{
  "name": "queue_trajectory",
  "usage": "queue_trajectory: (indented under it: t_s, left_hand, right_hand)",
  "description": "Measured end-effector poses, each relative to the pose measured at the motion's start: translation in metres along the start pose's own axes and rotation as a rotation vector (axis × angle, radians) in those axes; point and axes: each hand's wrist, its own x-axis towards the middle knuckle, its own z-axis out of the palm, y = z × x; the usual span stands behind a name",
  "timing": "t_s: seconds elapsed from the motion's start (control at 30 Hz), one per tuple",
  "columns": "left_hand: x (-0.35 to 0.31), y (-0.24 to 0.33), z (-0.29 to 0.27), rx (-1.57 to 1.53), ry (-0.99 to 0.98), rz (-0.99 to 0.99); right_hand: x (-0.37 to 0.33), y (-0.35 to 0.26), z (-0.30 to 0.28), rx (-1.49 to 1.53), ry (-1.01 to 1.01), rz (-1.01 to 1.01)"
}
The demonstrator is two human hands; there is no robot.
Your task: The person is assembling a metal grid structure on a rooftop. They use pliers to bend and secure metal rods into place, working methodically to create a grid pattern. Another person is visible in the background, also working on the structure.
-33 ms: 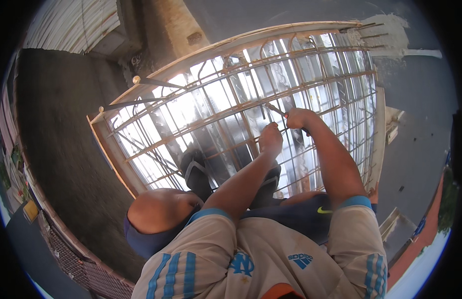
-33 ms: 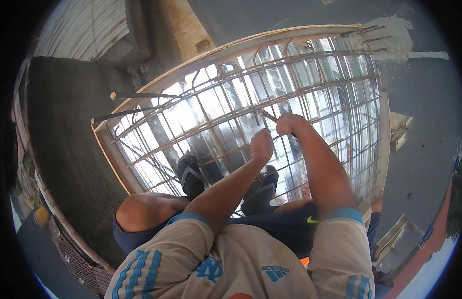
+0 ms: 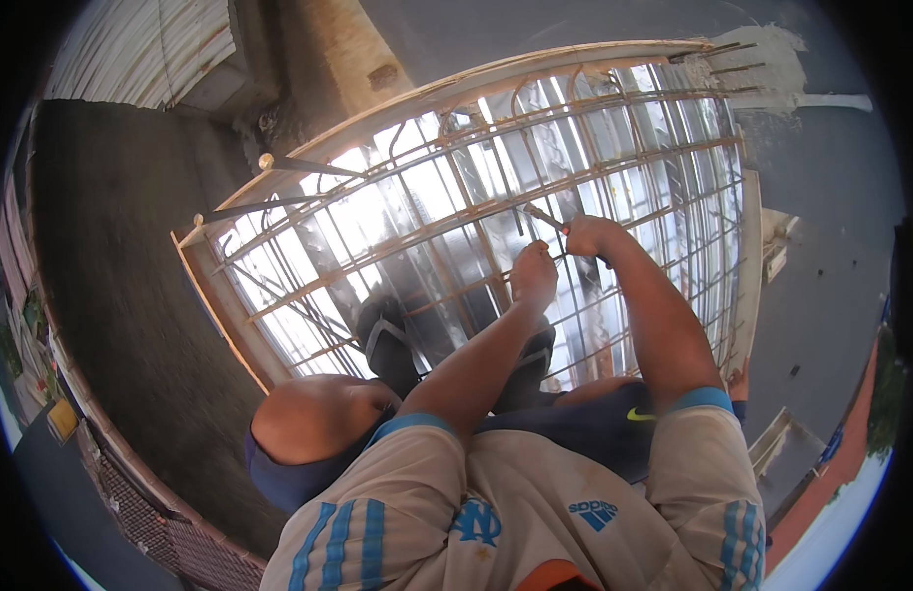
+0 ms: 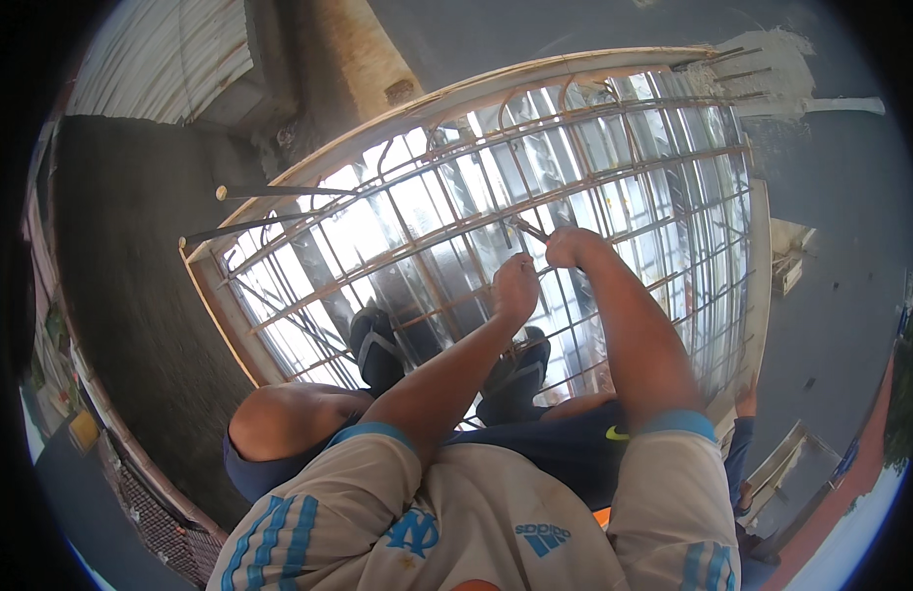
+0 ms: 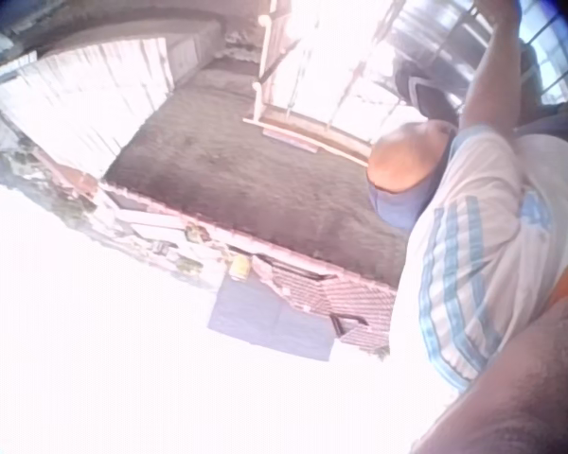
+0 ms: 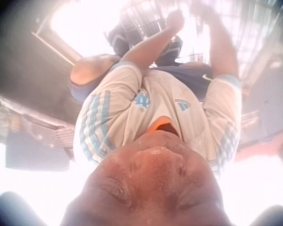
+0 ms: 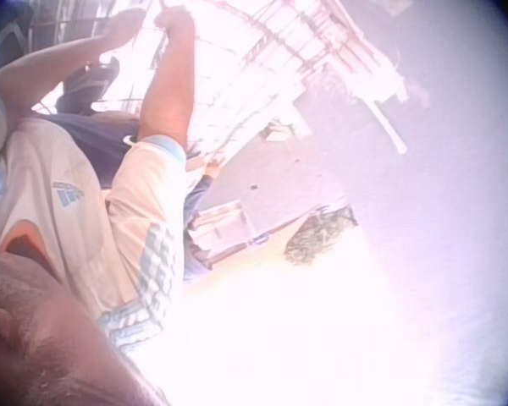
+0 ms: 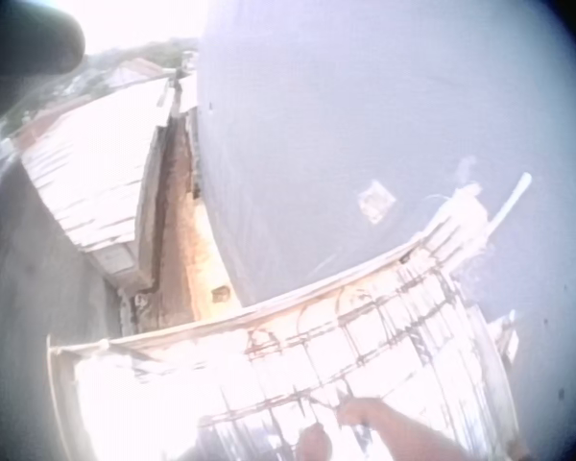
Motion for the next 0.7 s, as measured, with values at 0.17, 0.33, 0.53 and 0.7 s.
queue_trajectory:
  t_s: [0.17, 0.33, 0.53, 0.7]
  left_hand:
    - [0.0, 0.03, -0.009, -0.059, -0.058, -0.087]
    - [0.063, 0.01, -0.024, 0.334, -0.409, 0.079]
    - [0.05, 0.052, -0.028, -0.611, -0.397, -0.522]
    - [0.03, 0.065, -0.002, -0.778, -0.271, -0.56]
  right_hand:
    - [0.071, 0.072, 0.083, 0.042, 0.177, -0.125]
    - [0.066, 0.064, 0.093, 0.104, 0.12, -0.191]
    - [0.048, 0.057, 0.129, 0.338, 0.209, 0.044]
    - [0.061, 0.027, 0.153, 0.343, 0.187, 0.159]
